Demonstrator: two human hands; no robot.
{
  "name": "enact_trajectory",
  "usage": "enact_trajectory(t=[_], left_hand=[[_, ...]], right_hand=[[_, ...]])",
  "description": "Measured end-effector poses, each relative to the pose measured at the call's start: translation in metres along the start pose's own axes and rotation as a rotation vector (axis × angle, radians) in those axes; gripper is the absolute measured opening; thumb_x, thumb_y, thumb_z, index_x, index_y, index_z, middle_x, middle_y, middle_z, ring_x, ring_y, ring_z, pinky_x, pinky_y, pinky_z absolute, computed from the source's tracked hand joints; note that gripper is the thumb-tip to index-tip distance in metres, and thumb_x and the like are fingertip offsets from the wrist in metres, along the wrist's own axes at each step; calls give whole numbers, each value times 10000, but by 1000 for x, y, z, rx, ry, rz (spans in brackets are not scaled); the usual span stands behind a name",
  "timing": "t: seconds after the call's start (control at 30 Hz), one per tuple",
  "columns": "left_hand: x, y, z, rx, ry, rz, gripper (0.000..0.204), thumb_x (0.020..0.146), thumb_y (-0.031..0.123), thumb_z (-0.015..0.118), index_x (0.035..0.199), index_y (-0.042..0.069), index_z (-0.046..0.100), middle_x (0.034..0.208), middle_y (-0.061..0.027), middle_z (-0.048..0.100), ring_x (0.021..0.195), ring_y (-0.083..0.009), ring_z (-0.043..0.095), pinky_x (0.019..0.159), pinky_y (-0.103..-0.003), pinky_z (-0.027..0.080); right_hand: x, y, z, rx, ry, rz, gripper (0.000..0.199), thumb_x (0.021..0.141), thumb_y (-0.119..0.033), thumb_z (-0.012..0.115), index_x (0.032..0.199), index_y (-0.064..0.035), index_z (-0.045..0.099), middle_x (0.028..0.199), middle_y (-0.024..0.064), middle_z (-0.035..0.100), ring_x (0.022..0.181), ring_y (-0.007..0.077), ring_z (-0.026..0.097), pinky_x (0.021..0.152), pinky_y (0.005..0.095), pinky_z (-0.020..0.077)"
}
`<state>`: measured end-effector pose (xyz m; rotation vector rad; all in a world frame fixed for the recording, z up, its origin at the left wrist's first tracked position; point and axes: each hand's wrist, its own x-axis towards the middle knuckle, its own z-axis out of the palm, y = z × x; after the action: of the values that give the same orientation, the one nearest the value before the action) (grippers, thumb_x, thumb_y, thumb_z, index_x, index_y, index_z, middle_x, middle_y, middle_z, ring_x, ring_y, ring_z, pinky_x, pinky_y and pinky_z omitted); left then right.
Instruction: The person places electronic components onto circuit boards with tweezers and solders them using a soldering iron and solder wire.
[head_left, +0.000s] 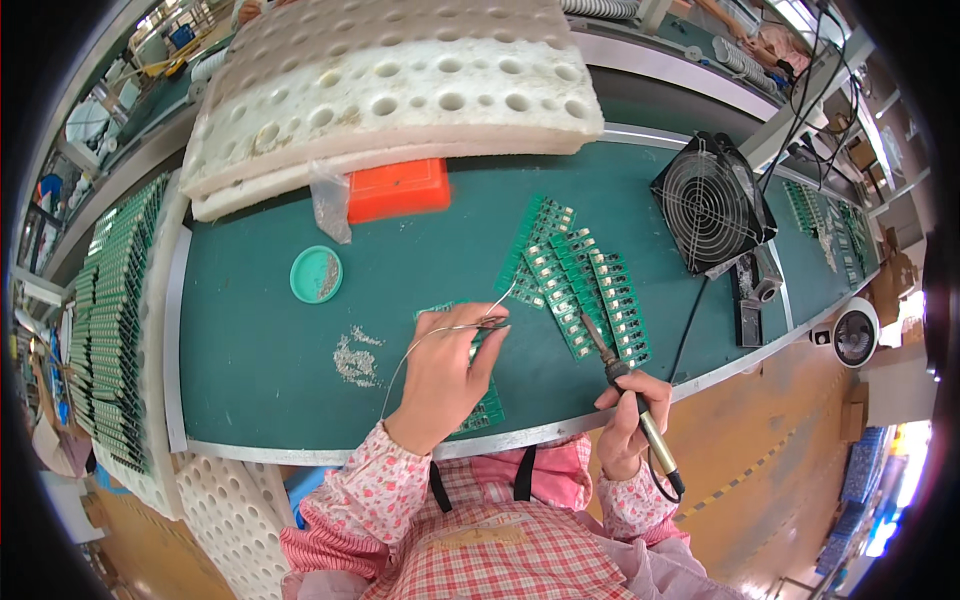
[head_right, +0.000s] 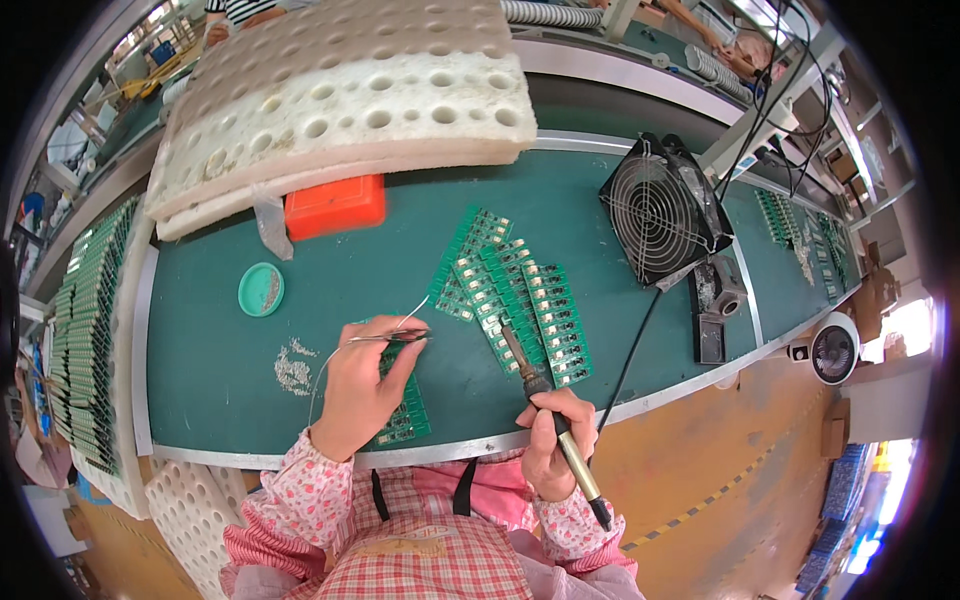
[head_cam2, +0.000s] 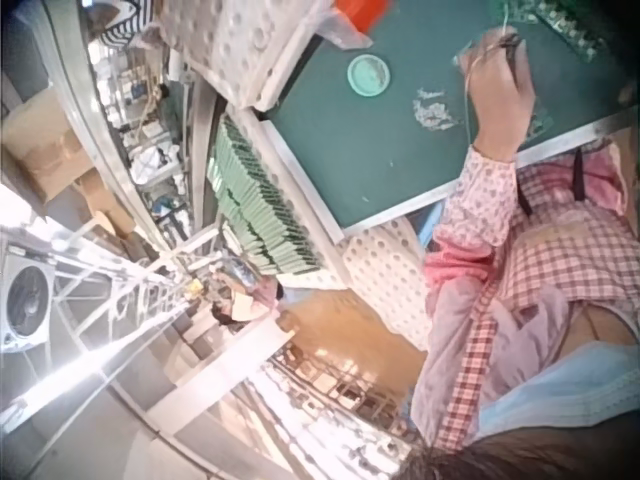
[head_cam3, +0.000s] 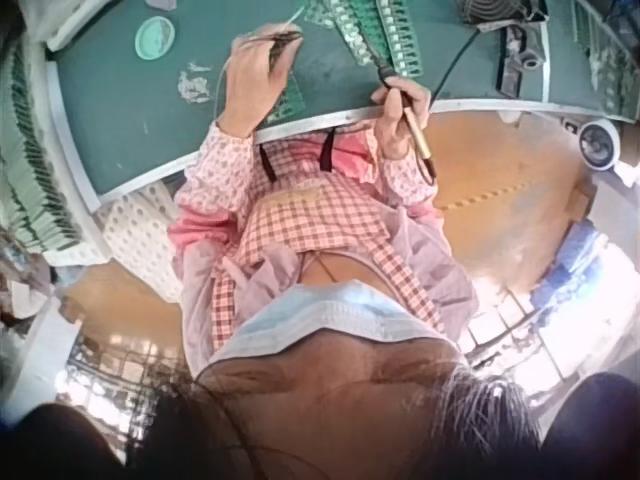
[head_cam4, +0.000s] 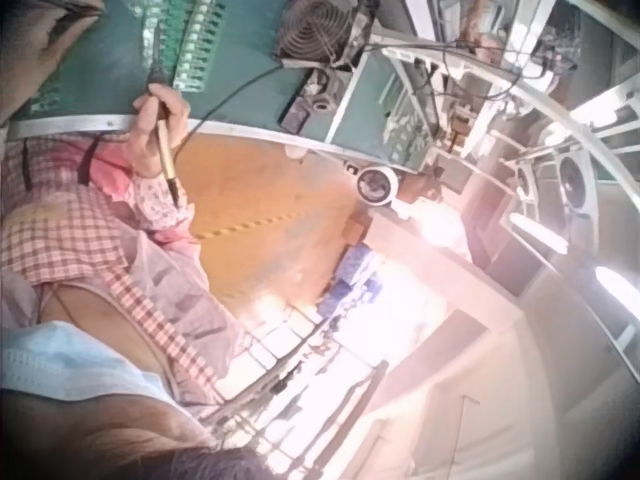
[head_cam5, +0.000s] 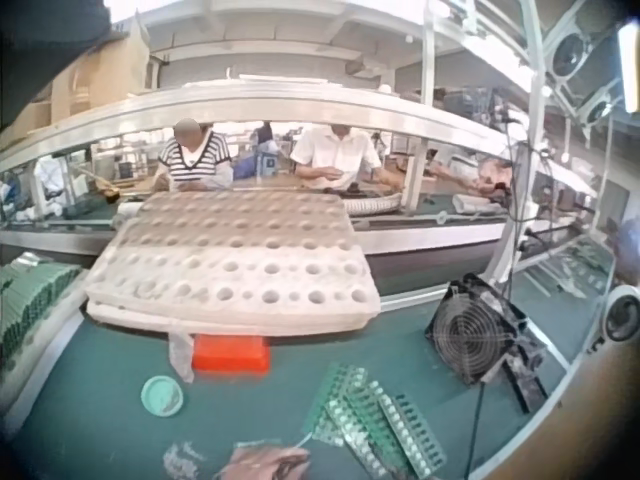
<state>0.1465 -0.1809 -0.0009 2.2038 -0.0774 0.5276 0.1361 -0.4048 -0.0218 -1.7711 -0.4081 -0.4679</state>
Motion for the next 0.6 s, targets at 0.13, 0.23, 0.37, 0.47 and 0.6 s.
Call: enact_trajectory(t=[0.13, 0.23, 0.37, 0.47, 0.6], left_hand=[[13, 0, 16, 30, -66, -23, 128, 864, 63, 712, 992, 59, 701, 987, -55, 718, 838, -274, 627, 817, -338, 463], [15, -2, 20, 89, -113, -48, 122, 874, 75, 710, 996, 66, 702, 995, -43, 722, 868, -271, 621, 818, -344, 471], [16, -1, 22, 100, -116, -62, 129, 878, 85, 714, 1006, 80, 711, 991, -32, 727, 896, -259, 615, 814, -349, 484], [16, -1, 24, 112, -105, -52, 138, 874, 87, 720, 1012, 83, 714, 989, -27, 731, 895, -253, 613, 817, -345, 487], [16, -2, 25, 126, -99, -46, 143, 867, 84, 727, 1011, 89, 720, 988, -28, 734, 893, -248, 611, 823, -336, 488]], right_hand=[[-4, 7, -2, 44, 48, 51, 178, 996, -176, 544, 1065, -13, 553, 694, 87, 607, 615, 161, 592, 604, 292, 460], [-4, 10, -3, 77, 71, 43, 163, 987, -157, 554, 1062, -11, 557, 687, 84, 611, 606, 162, 599, 584, 288, 462], [-4, 10, -5, 86, 64, 29, 151, 967, -138, 581, 1044, -9, 568, 663, 72, 619, 584, 163, 600, 561, 290, 462], [-2, 11, -6, 109, 52, -8, 158, 968, -151, 592, 1024, -4, 578, 646, 81, 624, 555, 164, 598, 541, 296, 466], [-2, 14, -4, 120, 71, -50, 198, 978, -197, 606, 1018, -5, 577, 643, 82, 628, 532, 172, 605, 514, 296, 470]])
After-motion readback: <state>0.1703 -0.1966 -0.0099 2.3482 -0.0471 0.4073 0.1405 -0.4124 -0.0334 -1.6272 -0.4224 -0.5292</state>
